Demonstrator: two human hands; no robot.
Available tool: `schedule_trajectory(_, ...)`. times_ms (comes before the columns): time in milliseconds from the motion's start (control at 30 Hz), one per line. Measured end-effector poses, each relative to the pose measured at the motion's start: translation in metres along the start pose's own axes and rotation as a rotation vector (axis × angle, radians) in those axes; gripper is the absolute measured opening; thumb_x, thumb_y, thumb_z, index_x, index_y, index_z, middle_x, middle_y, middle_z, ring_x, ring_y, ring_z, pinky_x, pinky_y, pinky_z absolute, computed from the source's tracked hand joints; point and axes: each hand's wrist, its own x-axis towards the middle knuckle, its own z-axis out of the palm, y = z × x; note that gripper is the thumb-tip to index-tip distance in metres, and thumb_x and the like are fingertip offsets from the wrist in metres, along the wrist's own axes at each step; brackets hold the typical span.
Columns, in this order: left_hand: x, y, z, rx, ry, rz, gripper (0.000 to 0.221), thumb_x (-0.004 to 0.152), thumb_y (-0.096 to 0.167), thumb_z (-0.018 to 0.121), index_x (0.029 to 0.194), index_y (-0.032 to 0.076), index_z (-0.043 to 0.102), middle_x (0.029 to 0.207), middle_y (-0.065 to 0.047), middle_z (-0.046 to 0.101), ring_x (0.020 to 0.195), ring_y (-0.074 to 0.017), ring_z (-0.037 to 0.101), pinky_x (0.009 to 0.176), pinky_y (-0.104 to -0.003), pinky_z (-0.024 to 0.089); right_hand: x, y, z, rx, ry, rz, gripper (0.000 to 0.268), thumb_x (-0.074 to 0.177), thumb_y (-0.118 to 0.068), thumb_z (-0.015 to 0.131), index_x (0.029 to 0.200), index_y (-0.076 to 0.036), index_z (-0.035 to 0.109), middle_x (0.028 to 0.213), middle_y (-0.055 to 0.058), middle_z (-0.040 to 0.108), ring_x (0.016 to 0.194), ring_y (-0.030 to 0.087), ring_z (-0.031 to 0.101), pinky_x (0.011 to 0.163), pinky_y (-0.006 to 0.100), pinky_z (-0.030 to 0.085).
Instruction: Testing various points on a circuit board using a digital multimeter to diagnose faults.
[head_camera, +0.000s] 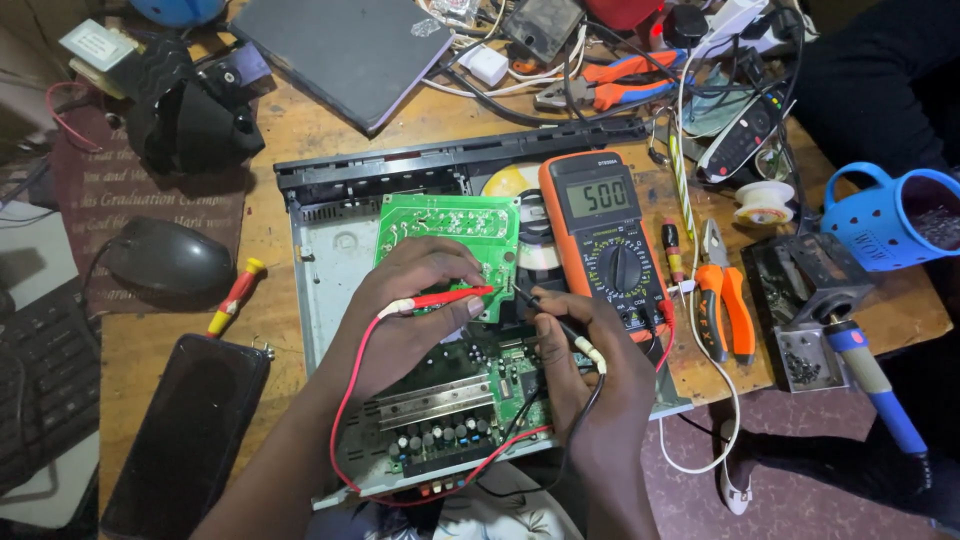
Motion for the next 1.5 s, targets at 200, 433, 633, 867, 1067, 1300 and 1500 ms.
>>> schedule_trajectory(200, 0.001, 0.001, -0.001, 0.0, 0.005, 0.02, 0.016, 0.101, 0.019, 0.077, 0.115, 0.011, 0.076, 0.123, -0.006, 0.075, 0.123, -0.0246, 0.067, 0.109, -0.041, 0.05, 0.001, 0.005, -0.001, -0.052, 0.005, -0.031, 0.011, 0.103, -0.023, 0.068, 0.106, -0.015, 0.076, 0.113, 0.001, 0.084, 0.109, 0.013, 0.079, 0.061, 0.028, 0.066)
schedule_trajectory(433, -0.001, 0.002, -0.001, -0.011, -0.009, -0.011, 0.017, 0.101, 0.023, 0.076, 0.115, 0.014, 0.077, 0.123, -0.004, 0.074, 0.123, -0.0238, 0.067, 0.11, -0.042, 0.049, 0.0, 0.004, -0.002, -0.084, -0.009, -0.022, 0.014, 0.103, -0.024, 0.067, 0.108, -0.015, 0.076, 0.115, 0.0, 0.083, 0.109, 0.013, 0.079, 0.056, 0.028, 0.059)
schedule_trajectory(633, 0.0, 0.003, -0.001, -0.009, -0.016, -0.039, 0.016, 0.1, 0.024, 0.078, 0.114, 0.016, 0.078, 0.123, -0.002, 0.073, 0.124, -0.0223, 0.065, 0.112, -0.041, 0.046, 0.0, -0.001, -0.002, -0.087, -0.008, -0.003, 0.014, 0.103, -0.024, 0.067, 0.109, -0.016, 0.077, 0.116, 0.0, 0.084, 0.11, 0.015, 0.08, 0.057, 0.032, 0.061)
schedule_trajectory(867, 0.0, 0.002, 0.0, -0.005, -0.012, -0.025, 0.018, 0.1, 0.025, 0.077, 0.115, 0.014, 0.078, 0.122, -0.004, 0.074, 0.122, -0.0236, 0.066, 0.109, -0.041, 0.047, 0.0, 0.005, 0.0, 0.001, 0.01, -0.142, 0.014, 0.106, -0.015, 0.065, 0.112, -0.007, 0.074, 0.116, 0.007, 0.08, 0.101, 0.018, 0.081, 0.085, 0.028, 0.066)
schedule_trajectory(1067, 0.001, 0.002, 0.0, -0.008, -0.011, -0.031, 0.018, 0.1, 0.025, 0.076, 0.114, 0.013, 0.078, 0.121, -0.004, 0.075, 0.122, -0.0236, 0.067, 0.108, -0.042, 0.048, 0.0, 0.003, -0.001, -0.007, -0.01, -0.039, 0.015, 0.105, -0.022, 0.066, 0.112, -0.012, 0.075, 0.12, 0.003, 0.081, 0.108, 0.015, 0.08, 0.075, 0.029, 0.069)
schedule_trajectory(1300, -0.001, 0.002, 0.0, -0.007, -0.006, -0.032, 0.017, 0.101, 0.023, 0.077, 0.114, 0.014, 0.077, 0.122, -0.004, 0.074, 0.122, -0.0233, 0.066, 0.109, -0.04, 0.047, 0.001, 0.003, -0.001, -0.025, -0.035, 0.002, 0.018, 0.103, -0.026, 0.066, 0.113, -0.015, 0.075, 0.12, 0.003, 0.083, 0.109, 0.017, 0.083, 0.078, 0.035, 0.073)
schedule_trajectory(1500, 0.0, 0.001, 0.001, -0.031, -0.01, -0.045, 0.018, 0.1, 0.022, 0.077, 0.115, 0.013, 0.077, 0.123, -0.004, 0.074, 0.124, -0.0235, 0.066, 0.109, -0.041, 0.047, 0.001, 0.003, 0.001, 0.034, -0.026, -0.105, 0.014, 0.106, -0.017, 0.064, 0.11, -0.007, 0.073, 0.12, 0.01, 0.08, 0.117, 0.021, 0.078, 0.096, 0.034, 0.067)
